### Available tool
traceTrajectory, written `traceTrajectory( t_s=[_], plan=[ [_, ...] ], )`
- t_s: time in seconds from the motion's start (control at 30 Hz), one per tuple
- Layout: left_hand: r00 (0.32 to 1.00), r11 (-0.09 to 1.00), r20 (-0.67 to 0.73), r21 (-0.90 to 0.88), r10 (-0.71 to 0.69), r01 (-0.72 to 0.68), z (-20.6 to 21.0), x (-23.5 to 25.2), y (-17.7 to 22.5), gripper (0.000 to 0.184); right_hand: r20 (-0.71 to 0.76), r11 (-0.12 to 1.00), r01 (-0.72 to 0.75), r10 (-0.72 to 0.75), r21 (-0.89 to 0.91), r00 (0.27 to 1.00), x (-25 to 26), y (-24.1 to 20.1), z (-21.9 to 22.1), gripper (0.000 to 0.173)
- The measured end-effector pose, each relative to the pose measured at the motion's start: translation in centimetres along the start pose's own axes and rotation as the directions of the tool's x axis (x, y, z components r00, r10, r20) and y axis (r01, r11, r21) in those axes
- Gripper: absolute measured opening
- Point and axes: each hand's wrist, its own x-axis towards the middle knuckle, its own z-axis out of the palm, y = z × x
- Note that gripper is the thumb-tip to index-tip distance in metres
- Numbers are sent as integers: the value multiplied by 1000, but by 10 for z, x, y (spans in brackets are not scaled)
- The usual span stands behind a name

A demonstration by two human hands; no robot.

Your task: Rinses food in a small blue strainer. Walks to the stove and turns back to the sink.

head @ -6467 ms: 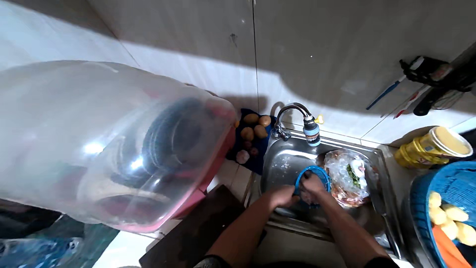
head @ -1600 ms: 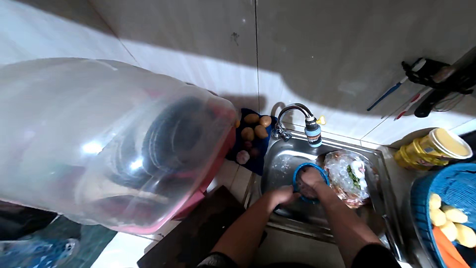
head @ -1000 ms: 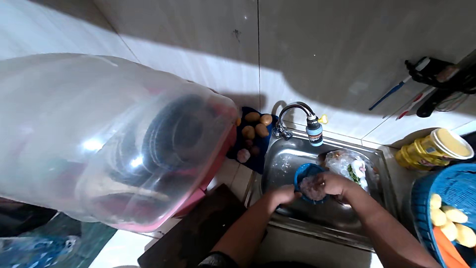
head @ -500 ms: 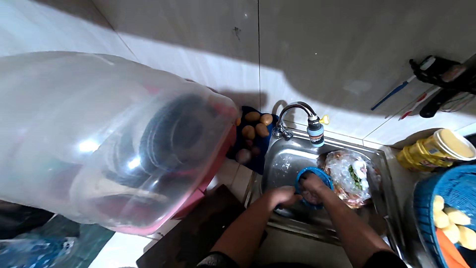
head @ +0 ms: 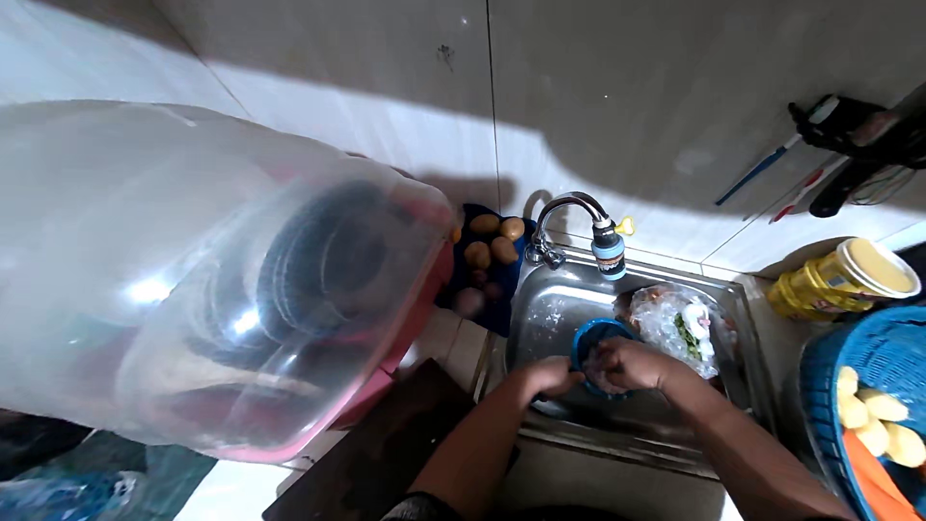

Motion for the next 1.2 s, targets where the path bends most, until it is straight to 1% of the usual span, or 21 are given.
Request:
traceTrajectory(
  t_s=[0.07,0.2,0.27,0.37,0.4,0.43,0.5,0.57,0.6,0.67,0.7,0.77,0.83,0.9,0.93,0.97,1.03,1.07,1.1,1.17,1.2],
  plan=[
    [1000,1000,1,5,-12,12,-1,3,-3,67,-18,999,-17,16,-45,1000,-19,2,2,28],
    [1000,999,18,32,-6,5,-1,3,-2,67,-5,989,-35,34,-143,999,-45,-14,7,40],
    [1000,1000,18,29,3,-4,0,0,0,67,-79,988,-44,33,-147,996,-49,-14,6,39],
    [1000,1000,13,24,2,-2,2,0,0,66,-241,989,-132,144,64,960,-51,-13,-11,39],
    [1000,1000,9,24,2,-2,3,1,-1,66,-241,980,-157,183,125,953,-53,-15,-18,36],
    [1000,1000,9,20,1,-2,3,2,-2,66,-188,971,-184,212,155,959,-55,-17,-23,28],
    [1000,1000,12,8,-1,1,2,0,-1,66,49,951,-278,274,135,961,-58,-41,-32,20],
    [1000,1000,13,9,5,-6,2,0,1,65,300,933,-360,338,19,892,-50,-70,-30,28],
    [1000,1000,12,18,13,-13,2,0,1,65,337,936,-353,335,-9,880,-44,-66,-12,30],
    [1000,1000,13,24,13,-13,4,0,1,65,219,964,-264,251,32,943,-33,-25,42,30],
    [1000,1000,19,14,4,-5,3,-1,2,66,141,970,-237,227,54,964,-26,-12,54,32],
    [1000,1000,22,-16,-10,10,3,0,2,68,33,967,-235,233,100,972,-10,-1,48,39],
    [1000,999,7,-29,-23,23,1,2,0,69,5,946,-291,294,145,956,-2,-8,13,39],
    [999,999,-16,-22,-33,33,1,3,-4,70,14,930,-342,343,131,939,-1,-13,-16,29],
    [999,999,-23,-16,-37,36,2,2,-4,71,48,928,-352,349,119,936,-2,-16,-25,24],
    [999,999,-25,-9,-36,36,2,2,-3,71,104,926,-362,351,106,930,-5,-25,-31,24],
    [999,1000,-31,-4,-27,27,3,4,-4,72,243,940,-340,320,42,916,-7,-47,-30,41],
    [999,1000,-33,0,-20,20,4,4,-4,71,278,951,-308,296,1,914,-6,-44,-12,48],
    [999,1000,-32,2,-13,13,4,4,-3,70,287,958,-284,285,-47,915,-4,-32,15,48],
    [1000,1000,-21,8,-6,6,5,1,0,69,319,932,-346,363,-109,876,8,-5,63,46],
    [1000,1000,-12,10,-14,14,5,0,2,69,344,915,-382,402,-127,849,13,-3,68,43]
  ],
)
